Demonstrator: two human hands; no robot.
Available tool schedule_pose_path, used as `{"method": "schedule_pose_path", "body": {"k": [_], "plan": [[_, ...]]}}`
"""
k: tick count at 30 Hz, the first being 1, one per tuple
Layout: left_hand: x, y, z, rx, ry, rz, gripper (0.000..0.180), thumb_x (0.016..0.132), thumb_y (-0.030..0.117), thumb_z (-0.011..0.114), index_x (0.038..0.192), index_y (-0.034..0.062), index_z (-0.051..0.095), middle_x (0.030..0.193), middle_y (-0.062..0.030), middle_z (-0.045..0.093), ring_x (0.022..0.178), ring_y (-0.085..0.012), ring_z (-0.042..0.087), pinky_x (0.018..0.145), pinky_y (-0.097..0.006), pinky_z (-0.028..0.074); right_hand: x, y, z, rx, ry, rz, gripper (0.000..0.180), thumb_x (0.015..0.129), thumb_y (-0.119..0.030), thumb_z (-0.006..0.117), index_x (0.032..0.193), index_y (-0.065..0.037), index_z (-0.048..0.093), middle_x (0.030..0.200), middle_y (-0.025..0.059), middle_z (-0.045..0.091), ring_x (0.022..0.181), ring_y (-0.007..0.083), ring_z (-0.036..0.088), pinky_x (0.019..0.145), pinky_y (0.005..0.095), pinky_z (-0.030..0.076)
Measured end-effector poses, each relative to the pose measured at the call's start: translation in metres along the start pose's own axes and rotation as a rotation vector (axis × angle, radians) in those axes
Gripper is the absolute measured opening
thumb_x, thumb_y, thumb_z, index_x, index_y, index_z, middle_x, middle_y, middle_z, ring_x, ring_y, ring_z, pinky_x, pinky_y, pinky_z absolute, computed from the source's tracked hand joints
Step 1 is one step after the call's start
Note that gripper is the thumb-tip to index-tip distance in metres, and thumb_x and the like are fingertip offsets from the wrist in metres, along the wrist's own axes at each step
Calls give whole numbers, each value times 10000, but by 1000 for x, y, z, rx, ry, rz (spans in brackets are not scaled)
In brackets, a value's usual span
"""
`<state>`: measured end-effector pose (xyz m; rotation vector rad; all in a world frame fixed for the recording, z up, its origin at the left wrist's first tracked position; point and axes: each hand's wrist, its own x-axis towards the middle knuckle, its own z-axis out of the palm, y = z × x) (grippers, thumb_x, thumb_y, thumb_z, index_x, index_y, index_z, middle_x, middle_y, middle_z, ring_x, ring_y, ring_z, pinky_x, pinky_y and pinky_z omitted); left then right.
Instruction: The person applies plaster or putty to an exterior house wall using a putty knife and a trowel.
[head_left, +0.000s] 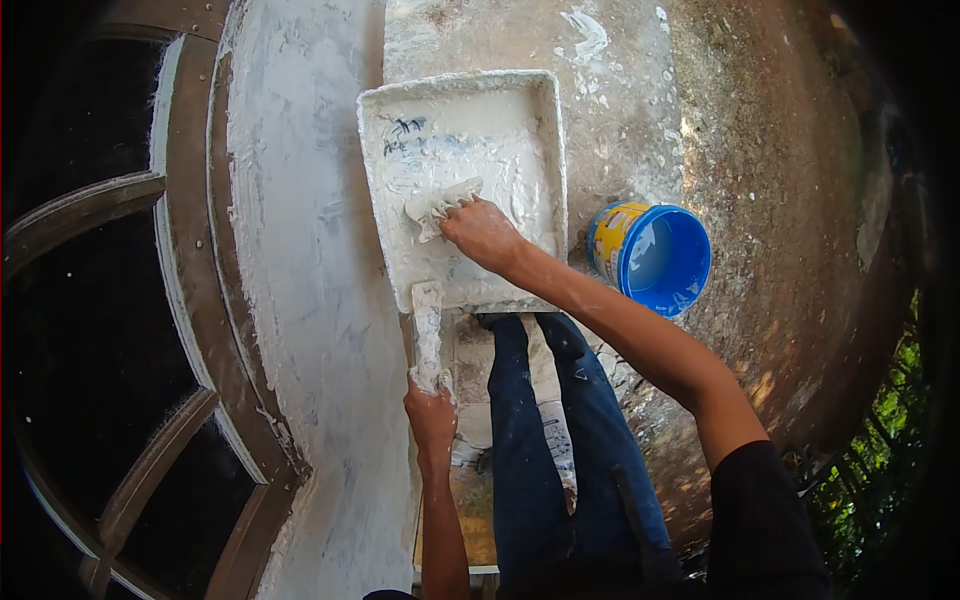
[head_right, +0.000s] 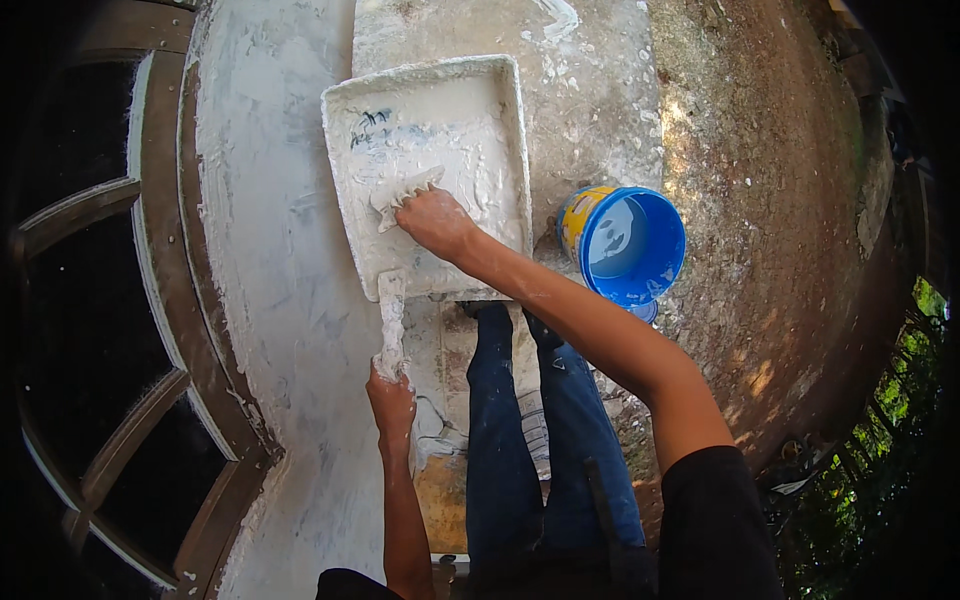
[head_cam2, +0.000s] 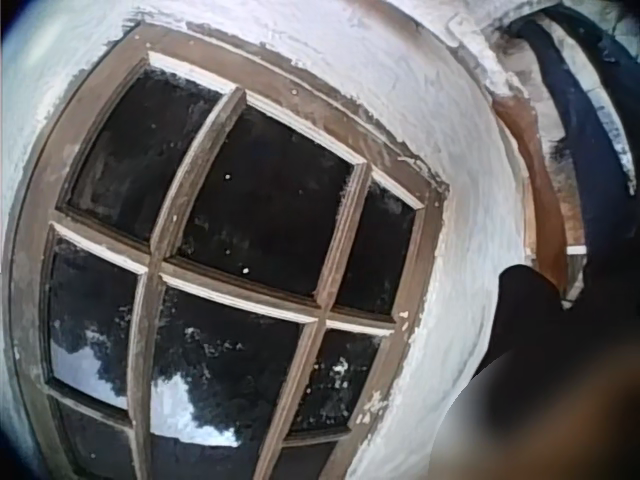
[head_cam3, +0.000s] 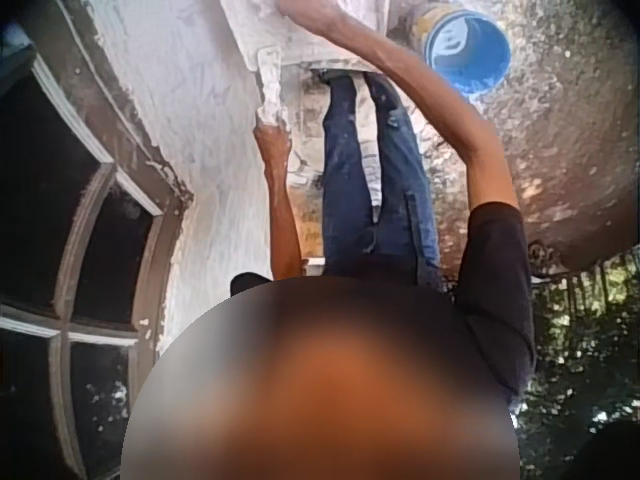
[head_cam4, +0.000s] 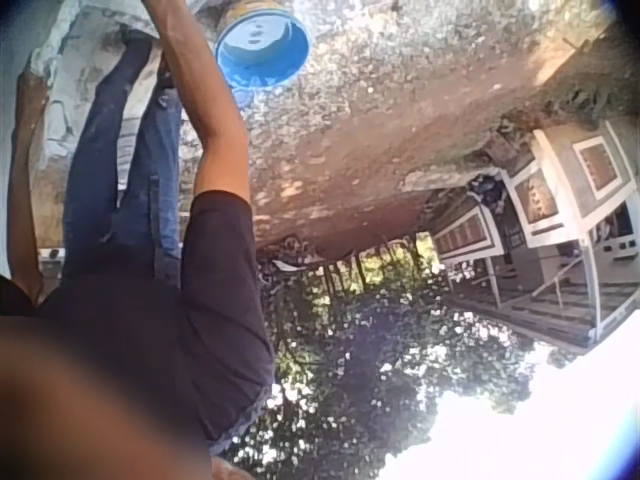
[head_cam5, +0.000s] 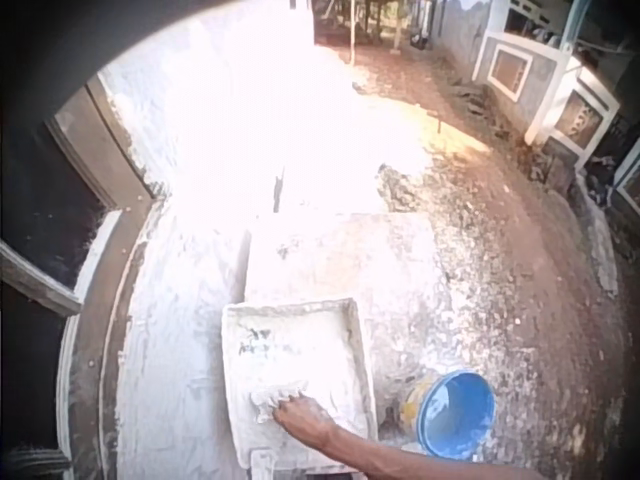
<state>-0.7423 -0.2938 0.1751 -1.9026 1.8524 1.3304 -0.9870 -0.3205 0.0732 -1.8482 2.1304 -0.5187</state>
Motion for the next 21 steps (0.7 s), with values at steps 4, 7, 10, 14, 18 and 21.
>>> {"method": "schedule_pose_path", "body": {"k": [4,7,10,14,18,21], "plan": [[2,-10,2,49,44,65,309,711,-22,567,1009,-59,494,859,-273,583,852,-427,559,710,-422,436,-45,-17,8,51,-162,-48,95,716,-99,517,700,-43,592,675,112,594,685,265,614,636,369,480],[3,-20,6,95,85,181,222,734,-54,514,956,-47,504,775,-196,604,697,-288,608,625,-358,451,-74,-28,-14,91,-224,-22,99,717,-79,505,762,-31,579,775,133,589,771,273,605,675,378,475],[3,-21,7,78,68,111,216,735,-47,521,950,-51,506,777,-203,604,716,-307,610,628,-361,451,-77,-15,-33,126,-207,125,117,711,-54,498,790,-17,575,814,149,582,806,288,594,695,391,471],[9,-13,11,61,93,163,213,736,-35,532,947,-51,508,778,-215,601,723,-327,610,632,-370,451,-46,24,-57,69,-53,302,133,709,-27,488,810,-4,570,792,168,581,769,308,595,678,399,476],[20,0,12,86,40,132,277,747,66,593,973,-61,497,846,-278,573,829,-442,541,696,-449,427,-40,26,-40,3,-33,479,128,717,-11,483,802,6,577,744,187,587,713,314,605,633,401,488],[23,-3,12,123,34,108,289,755,93,598,974,-62,490,837,-278,573,820,-445,539,689,-453,427,-52,0,-24,-52,-49,509,118,732,-25,490,792,7,586,725,169,599,681,299,614,614,391,494]]}}
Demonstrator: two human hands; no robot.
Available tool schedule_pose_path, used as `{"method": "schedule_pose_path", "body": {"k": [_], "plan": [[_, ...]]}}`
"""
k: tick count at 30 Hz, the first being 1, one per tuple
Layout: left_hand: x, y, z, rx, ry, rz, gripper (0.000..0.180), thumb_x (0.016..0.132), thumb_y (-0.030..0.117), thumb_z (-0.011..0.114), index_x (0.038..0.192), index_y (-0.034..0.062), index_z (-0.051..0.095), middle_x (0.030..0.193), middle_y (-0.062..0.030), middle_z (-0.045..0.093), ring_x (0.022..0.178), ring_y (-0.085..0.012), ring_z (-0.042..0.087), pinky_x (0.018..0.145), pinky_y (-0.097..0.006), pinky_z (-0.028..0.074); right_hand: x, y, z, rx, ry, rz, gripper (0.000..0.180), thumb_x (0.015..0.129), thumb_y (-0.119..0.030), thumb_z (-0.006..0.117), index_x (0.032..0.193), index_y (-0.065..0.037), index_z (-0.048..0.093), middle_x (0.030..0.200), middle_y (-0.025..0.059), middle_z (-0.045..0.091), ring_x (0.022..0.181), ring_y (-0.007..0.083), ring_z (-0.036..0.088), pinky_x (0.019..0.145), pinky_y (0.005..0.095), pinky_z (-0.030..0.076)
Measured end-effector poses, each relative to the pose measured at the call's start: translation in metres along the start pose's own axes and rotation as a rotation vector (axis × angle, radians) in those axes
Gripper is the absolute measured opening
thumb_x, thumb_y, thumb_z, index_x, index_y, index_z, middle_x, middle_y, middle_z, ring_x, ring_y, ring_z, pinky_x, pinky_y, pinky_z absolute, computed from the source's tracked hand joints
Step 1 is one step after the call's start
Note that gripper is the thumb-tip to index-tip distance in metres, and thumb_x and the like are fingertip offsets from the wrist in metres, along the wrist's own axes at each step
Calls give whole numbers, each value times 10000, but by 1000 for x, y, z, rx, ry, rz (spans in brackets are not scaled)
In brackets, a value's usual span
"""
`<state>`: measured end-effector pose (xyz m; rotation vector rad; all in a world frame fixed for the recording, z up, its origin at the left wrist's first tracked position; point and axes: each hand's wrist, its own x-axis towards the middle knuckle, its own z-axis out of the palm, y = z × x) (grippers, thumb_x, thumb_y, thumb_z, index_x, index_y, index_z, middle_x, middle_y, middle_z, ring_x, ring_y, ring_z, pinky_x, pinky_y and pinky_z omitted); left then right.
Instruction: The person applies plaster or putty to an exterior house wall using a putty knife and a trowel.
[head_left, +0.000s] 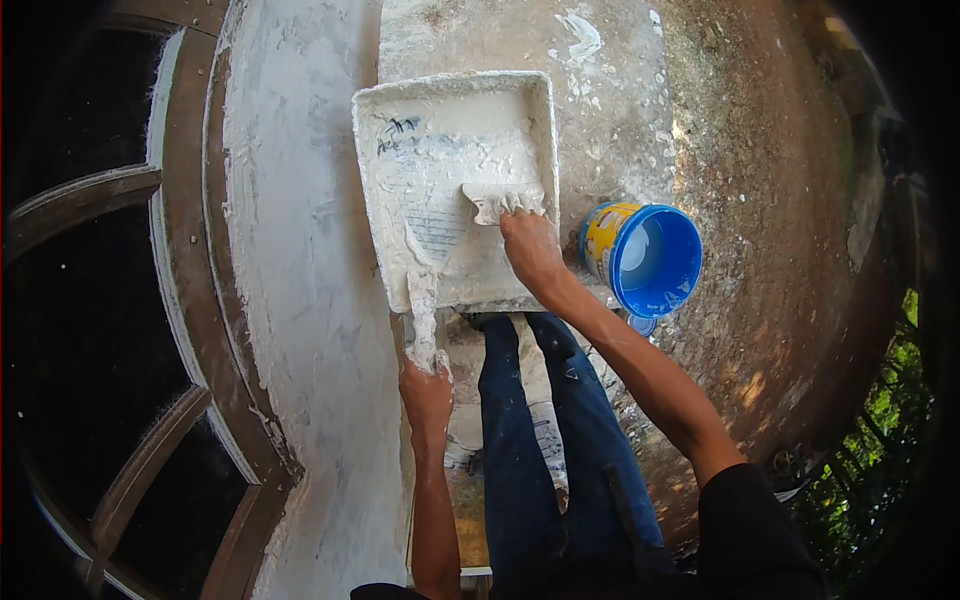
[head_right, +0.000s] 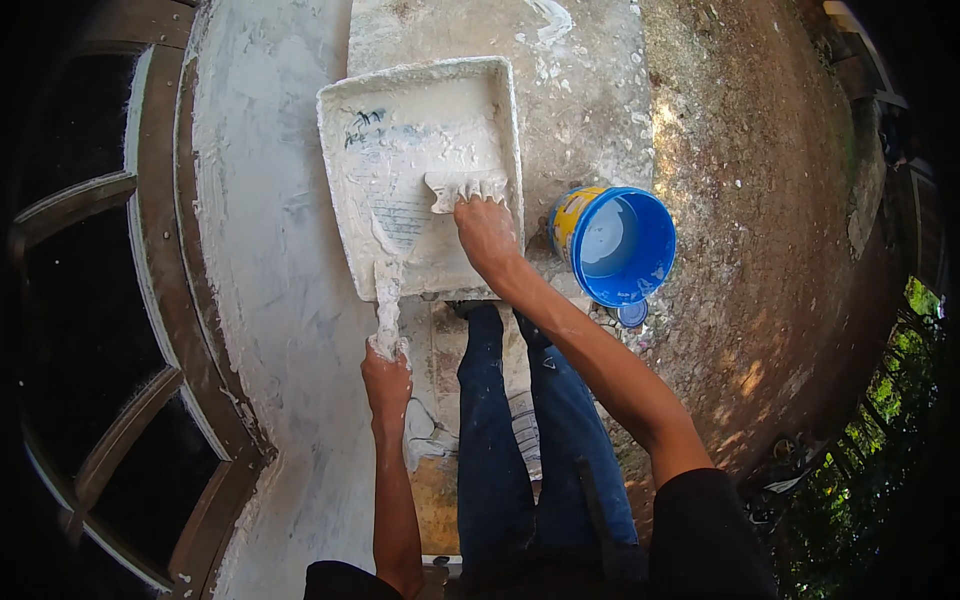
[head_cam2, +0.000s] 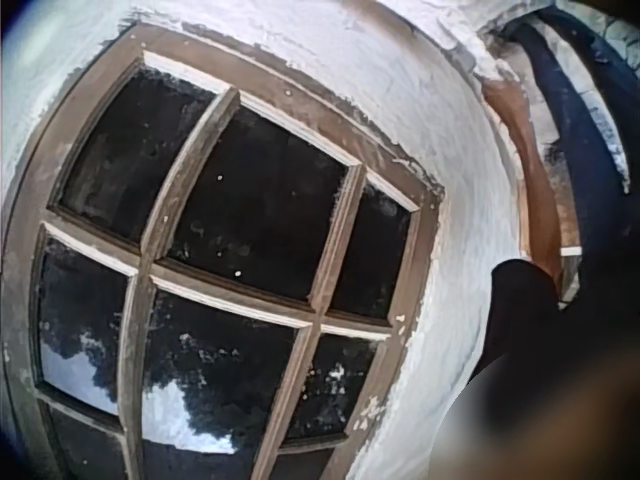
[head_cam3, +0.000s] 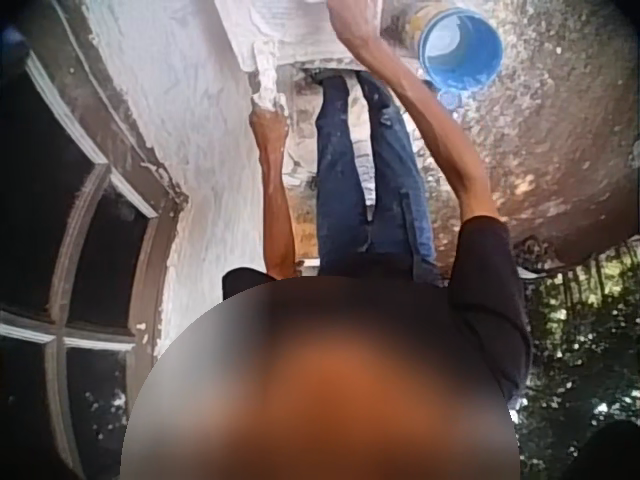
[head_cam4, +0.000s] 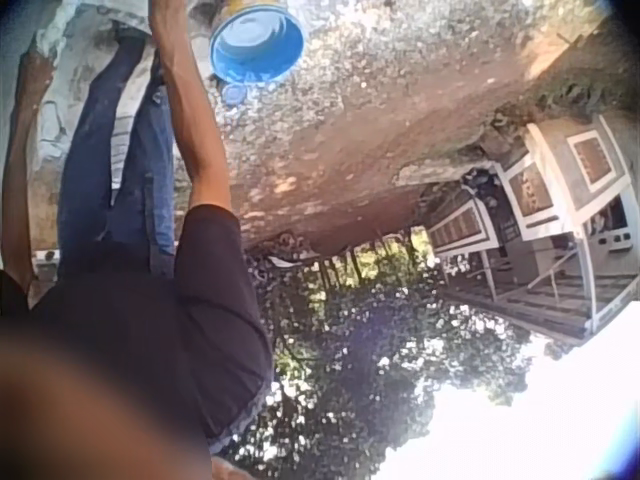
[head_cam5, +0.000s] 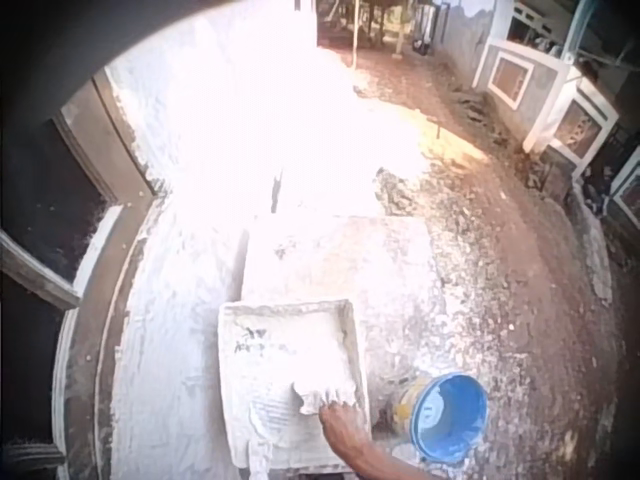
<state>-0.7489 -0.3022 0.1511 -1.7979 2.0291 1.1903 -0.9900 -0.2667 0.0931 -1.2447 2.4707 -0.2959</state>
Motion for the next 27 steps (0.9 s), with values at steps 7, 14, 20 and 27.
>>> {"method": "schedule_pose_path", "body": {"k": [7,14,20,27], "plan": [[-6,18,2,71,-41,24,319,755,112,605,974,-83,478,799,-294,570,789,-442,553,670,-455,432,-60,-28,19,-13,-122,3,115,739,-41,495,792,-5,590,721,166,600,686,291,619,612,383,490],[-10,18,2,42,-72,36,321,753,112,610,972,-83,480,787,-292,571,793,-441,555,664,-451,433,-71,2,2,522,-29,236,125,683,5,511,792,55,544,703,224,556,651,365,564,585,403,445],[-2,15,-12,19,29,86,205,747,-6,547,945,-49,511,761,-216,605,708,-325,616,615,-364,447,-80,23,-8,736,276,395,257,702,64,473,949,54,544,704,217,542,619,380,520,562,369,413],[1,20,-10,-1,-28,23,233,741,46,598,933,-55,514,782,-253,592,779,-417,574,648,-432,442,-67,36,3,815,124,520,181,714,-4,499,867,68,561,639,234,536,617,390,537,570,377,421]]}}
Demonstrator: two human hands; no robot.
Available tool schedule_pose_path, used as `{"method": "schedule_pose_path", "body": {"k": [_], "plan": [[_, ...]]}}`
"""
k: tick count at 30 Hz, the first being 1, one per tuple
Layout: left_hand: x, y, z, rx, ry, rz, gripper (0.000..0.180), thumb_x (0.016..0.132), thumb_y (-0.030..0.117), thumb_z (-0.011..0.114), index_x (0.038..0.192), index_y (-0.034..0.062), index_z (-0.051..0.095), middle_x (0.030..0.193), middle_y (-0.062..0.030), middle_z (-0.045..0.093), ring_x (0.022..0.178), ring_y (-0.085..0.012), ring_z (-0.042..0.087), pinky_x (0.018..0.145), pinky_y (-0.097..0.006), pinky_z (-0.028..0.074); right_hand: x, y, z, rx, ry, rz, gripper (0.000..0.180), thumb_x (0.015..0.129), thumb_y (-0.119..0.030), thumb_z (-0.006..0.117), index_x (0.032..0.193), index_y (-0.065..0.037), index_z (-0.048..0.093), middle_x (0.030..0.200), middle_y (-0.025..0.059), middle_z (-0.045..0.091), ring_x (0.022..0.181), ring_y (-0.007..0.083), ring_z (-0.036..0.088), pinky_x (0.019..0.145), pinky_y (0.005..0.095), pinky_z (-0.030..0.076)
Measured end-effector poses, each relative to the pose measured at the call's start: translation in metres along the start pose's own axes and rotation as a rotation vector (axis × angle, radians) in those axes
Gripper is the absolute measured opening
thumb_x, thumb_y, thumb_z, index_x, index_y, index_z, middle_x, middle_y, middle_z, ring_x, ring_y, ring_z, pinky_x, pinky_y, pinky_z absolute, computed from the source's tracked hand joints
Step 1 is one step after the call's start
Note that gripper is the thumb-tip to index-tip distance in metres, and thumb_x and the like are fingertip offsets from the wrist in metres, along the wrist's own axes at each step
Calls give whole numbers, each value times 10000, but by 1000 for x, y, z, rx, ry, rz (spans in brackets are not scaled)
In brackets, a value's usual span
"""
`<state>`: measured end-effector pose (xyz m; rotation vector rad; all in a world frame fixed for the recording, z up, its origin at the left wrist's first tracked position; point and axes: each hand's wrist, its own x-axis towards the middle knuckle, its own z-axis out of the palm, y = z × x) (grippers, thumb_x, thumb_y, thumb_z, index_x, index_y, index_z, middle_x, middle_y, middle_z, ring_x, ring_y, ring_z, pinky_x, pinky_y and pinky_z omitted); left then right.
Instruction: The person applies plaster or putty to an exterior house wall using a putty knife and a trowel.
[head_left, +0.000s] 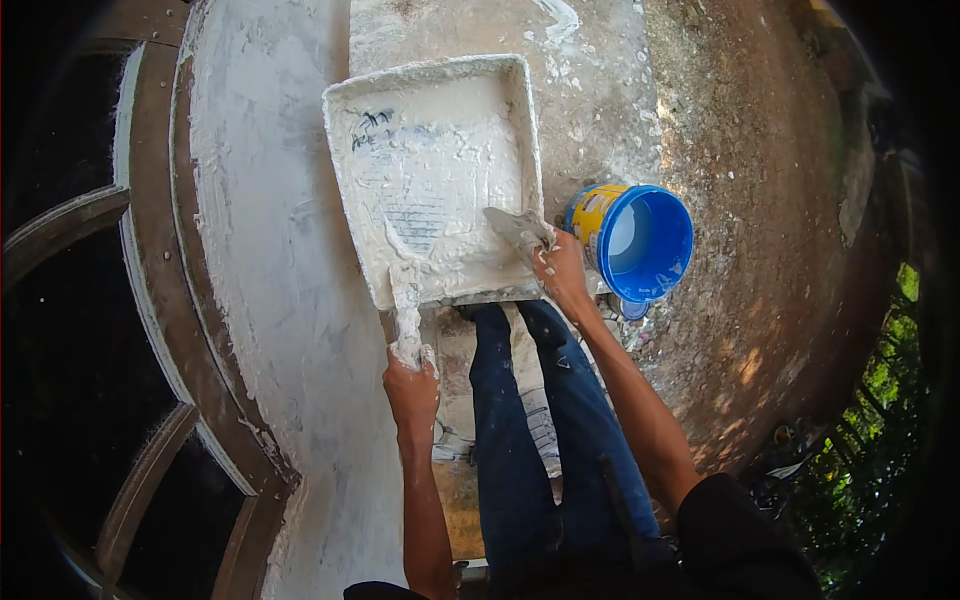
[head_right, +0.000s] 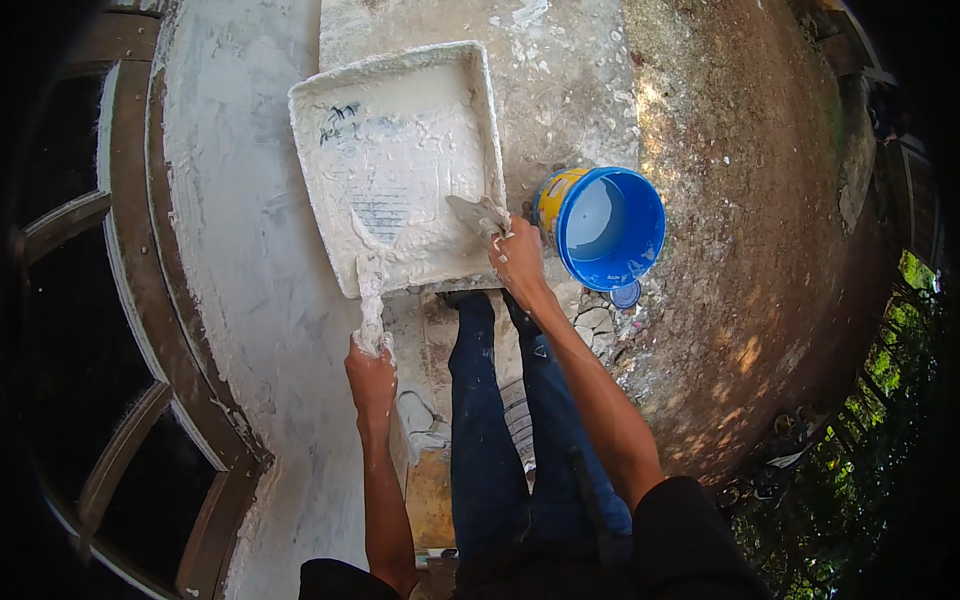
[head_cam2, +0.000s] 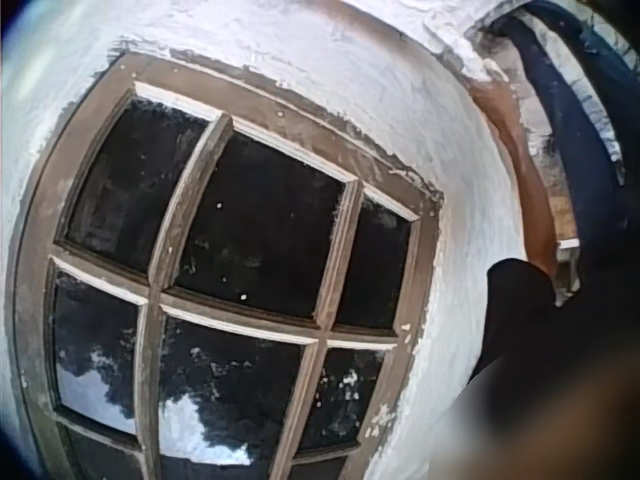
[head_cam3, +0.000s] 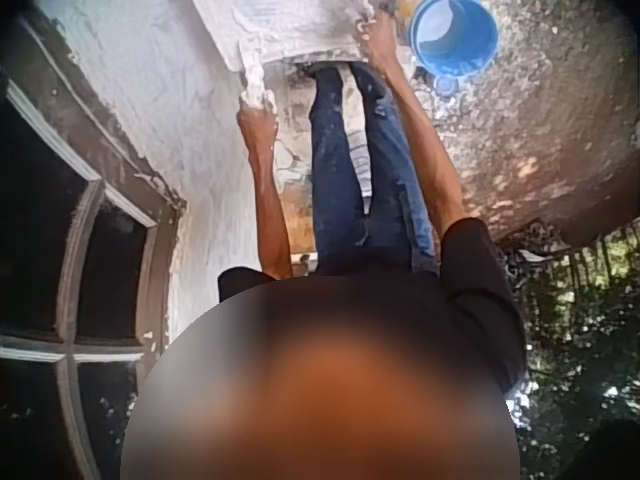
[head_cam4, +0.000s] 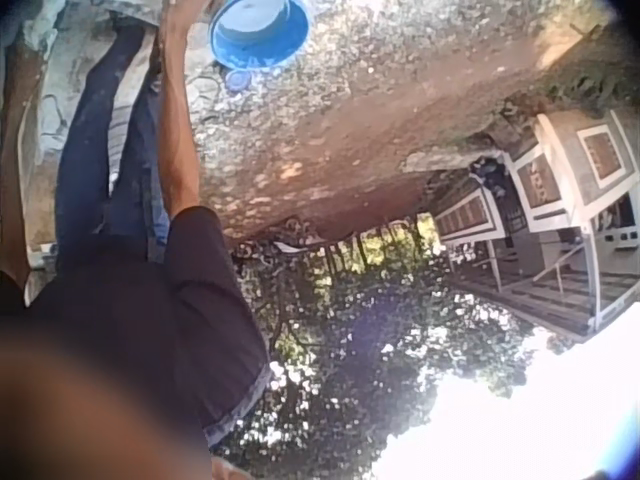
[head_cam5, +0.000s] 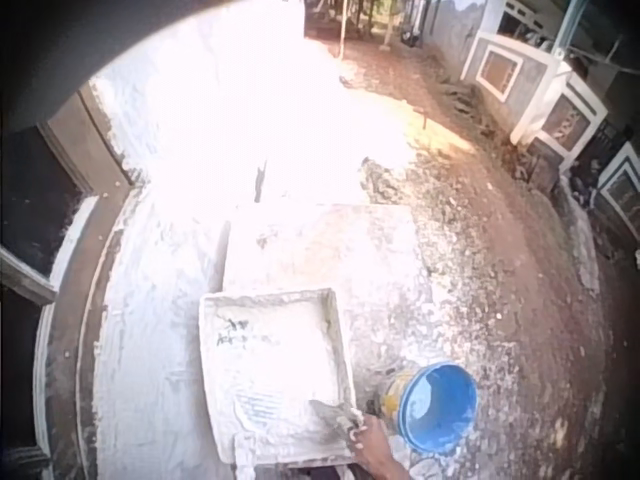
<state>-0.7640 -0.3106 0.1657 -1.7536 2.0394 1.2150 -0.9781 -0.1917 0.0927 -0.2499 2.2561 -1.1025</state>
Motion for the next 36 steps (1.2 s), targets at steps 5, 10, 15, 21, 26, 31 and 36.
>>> {"method": "schedule_pose_path", "body": {"k": [5,10,15,21,26,31,36], "plan": [[-2,-7,8,-13,-26,35,264,734,53,602,957,-56,512,803,-261,591,800,-418,572,665,-424,449,20,-2,3,-81,-115,51,153,700,-52,523,783,71,558,620,252,529,632,407,547,587,425,423],[-10,2,22,3,-26,94,284,732,52,604,977,-51,503,812,-268,589,803,-424,567,664,-425,448,47,4,12,-274,-276,-300,191,652,-91,585,750,67,542,716,270,538,738,423,545,679,458,429],[-14,21,28,-52,-69,30,263,736,57,606,952,-50,501,772,-257,588,752,-410,580,635,-430,442,84,5,15,-363,-504,-316,347,664,-127,605,938,70,523,860,258,554,818,403,544,702,401,442],[-20,19,30,-65,-52,73,234,740,49,597,929,-52,502,743,-244,587,723,-398,587,616,-415,443,112,9,24,-393,-657,-433,404,637,-121,648,971,67,520,869,237,569,823,366,563,707,380,450],[-35,12,25,-80,-36,34,249,732,46,597,939,-53,499,771,-255,586,758,-412,577,638,-417,445,120,-11,36,-487,-767,-463,431,633,-122,659,997,59,513,881,215,574,815,341,565,702,367,456],[-34,19,40,31,-87,112,273,706,34,603,940,-59,498,804,-266,585,791,-428,561,666,-437,440,121,-20,46,-573,-964,-346,426,637,-113,659,1001,48,508,904,204,562,857,323,550,702,384,451],[-30,13,41,-33,-89,90,272,703,1,591,948,-63,491,795,-259,586,779,-420,571,659,-420,445,118,-24,50,-557,-960,-392,421,632,-129,669,977,36,491,929,191,554,853,325,548,702,381,446]]}}
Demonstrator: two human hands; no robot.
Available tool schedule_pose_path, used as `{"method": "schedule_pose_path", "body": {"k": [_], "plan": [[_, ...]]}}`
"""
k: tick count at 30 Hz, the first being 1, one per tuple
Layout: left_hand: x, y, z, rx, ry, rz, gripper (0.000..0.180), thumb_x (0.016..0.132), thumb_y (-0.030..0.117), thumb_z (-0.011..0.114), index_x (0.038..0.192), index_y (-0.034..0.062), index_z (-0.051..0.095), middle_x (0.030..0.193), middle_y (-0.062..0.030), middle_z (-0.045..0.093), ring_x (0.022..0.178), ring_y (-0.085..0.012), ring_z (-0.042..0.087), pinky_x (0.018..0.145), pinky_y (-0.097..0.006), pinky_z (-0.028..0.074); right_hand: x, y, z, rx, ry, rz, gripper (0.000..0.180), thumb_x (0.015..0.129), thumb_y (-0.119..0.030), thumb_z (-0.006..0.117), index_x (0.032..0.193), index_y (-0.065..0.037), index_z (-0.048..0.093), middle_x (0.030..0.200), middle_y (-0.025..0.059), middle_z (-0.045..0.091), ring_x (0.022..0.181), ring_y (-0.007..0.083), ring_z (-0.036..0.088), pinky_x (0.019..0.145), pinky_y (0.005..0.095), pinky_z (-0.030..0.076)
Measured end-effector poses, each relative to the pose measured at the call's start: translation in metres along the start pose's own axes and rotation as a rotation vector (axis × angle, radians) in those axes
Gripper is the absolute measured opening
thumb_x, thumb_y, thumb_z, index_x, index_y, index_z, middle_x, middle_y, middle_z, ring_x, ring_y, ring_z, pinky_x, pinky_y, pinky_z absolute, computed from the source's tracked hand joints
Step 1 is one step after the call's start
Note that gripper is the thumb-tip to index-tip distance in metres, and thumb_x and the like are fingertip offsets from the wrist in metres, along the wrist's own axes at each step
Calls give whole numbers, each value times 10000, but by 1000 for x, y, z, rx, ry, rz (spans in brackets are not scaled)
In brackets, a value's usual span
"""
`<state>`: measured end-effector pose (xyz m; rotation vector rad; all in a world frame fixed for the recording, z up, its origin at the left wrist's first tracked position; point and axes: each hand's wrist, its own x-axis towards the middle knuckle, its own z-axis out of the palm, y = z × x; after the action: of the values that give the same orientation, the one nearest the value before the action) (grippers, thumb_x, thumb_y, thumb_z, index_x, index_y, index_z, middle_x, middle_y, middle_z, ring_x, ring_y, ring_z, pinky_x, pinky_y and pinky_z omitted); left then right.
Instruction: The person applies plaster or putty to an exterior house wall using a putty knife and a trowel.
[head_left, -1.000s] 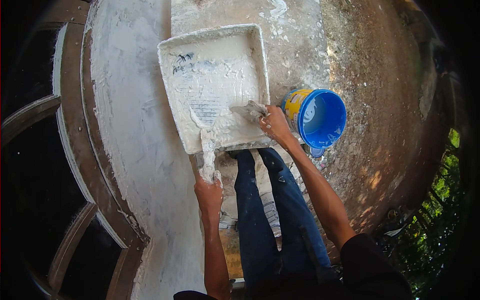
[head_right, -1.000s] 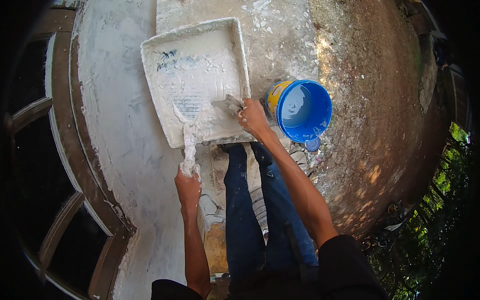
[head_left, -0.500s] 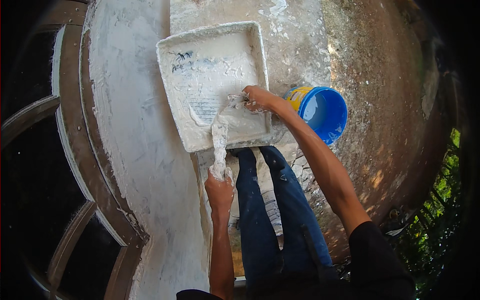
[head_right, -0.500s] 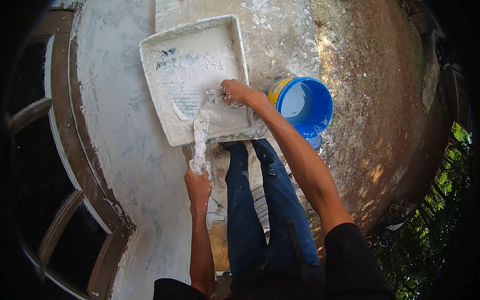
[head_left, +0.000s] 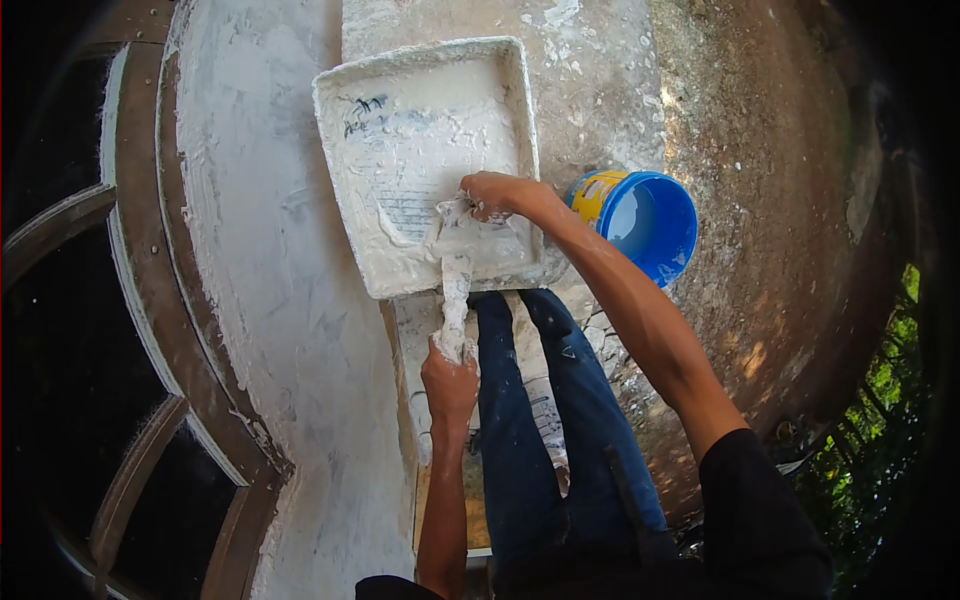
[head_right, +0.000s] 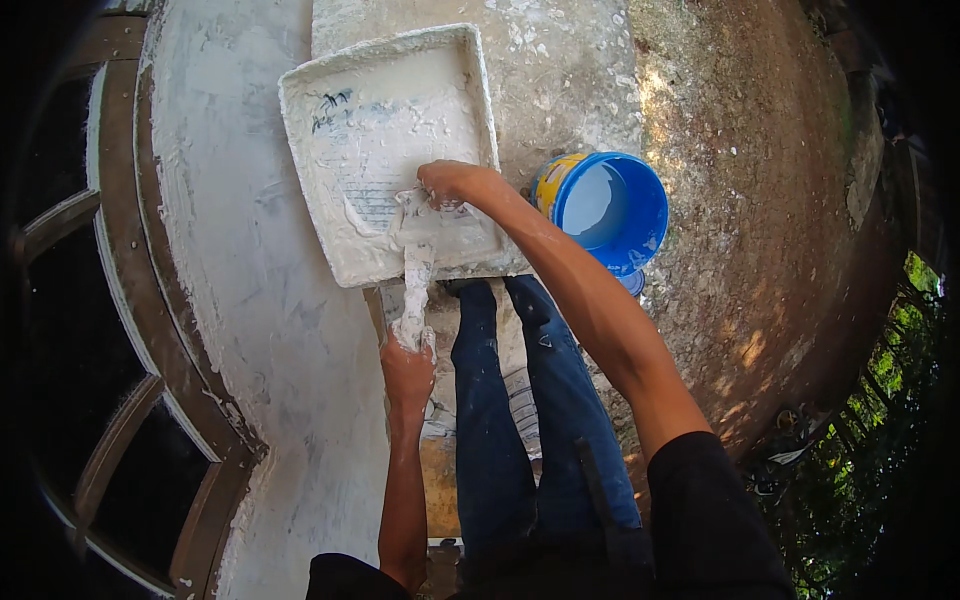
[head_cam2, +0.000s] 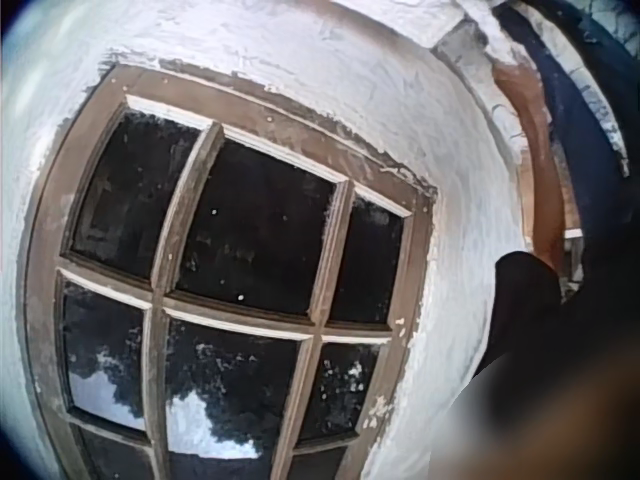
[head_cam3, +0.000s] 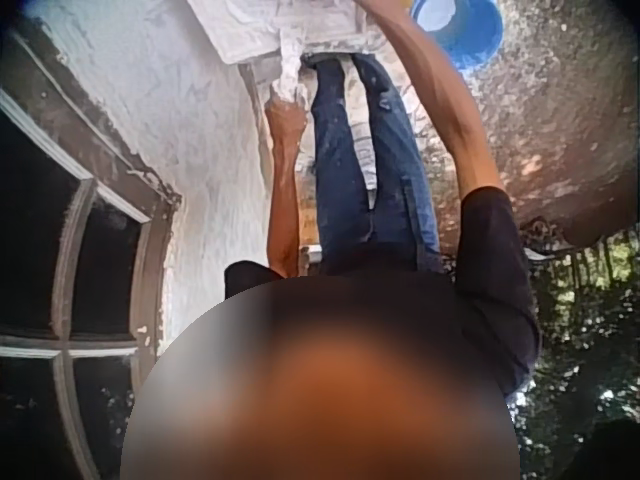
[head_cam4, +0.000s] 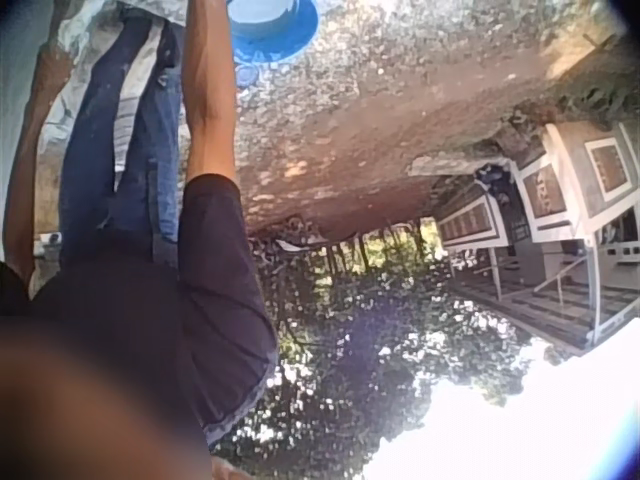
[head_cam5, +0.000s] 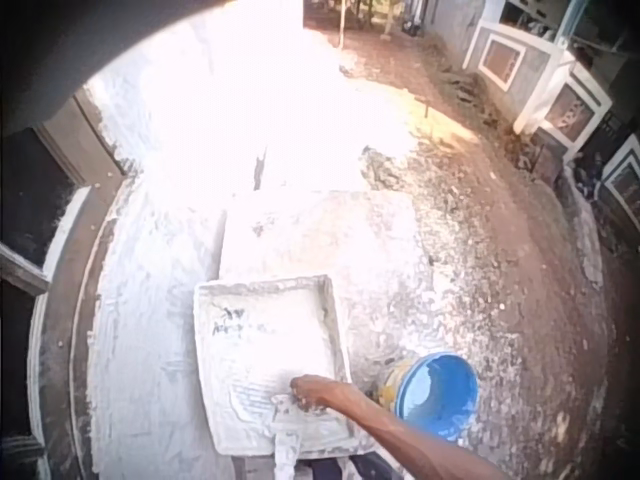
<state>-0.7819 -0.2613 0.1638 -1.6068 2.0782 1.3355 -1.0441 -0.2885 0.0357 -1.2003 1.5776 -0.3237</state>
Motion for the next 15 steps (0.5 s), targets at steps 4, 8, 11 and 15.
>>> {"method": "schedule_pose_path", "body": {"k": [4,8,11,15], "plan": [[-1,3,-4,-19,4,16,278,702,-5,591,957,-57,493,795,-252,588,771,-416,575,657,-416,446,-1,5,0,8,-30,-22,438,646,-105,661,1012,43,472,964,199,541,887,331,534,751,379,429],[5,0,-15,11,41,21,283,701,-2,594,962,-52,499,805,-247,588,766,-410,576,664,-414,444,3,11,6,-1,-2,-76,382,617,-142,655,920,40,510,872,186,563,790,309,554,651,376,438],[11,5,-23,44,34,10,261,707,-61,542,965,-44,516,739,-163,599,648,-229,596,598,-338,451,4,6,11,-55,-20,-77,373,616,-140,654,911,42,516,867,187,563,797,309,556,653,376,438],[8,-3,-30,-4,69,13,254,708,-62,540,960,-45,519,729,-153,599,620,-204,588,573,-322,450,7,12,13,-42,8,-118,367,614,-145,660,900,41,522,868,191,563,809,322,555,656,379,438]]}}
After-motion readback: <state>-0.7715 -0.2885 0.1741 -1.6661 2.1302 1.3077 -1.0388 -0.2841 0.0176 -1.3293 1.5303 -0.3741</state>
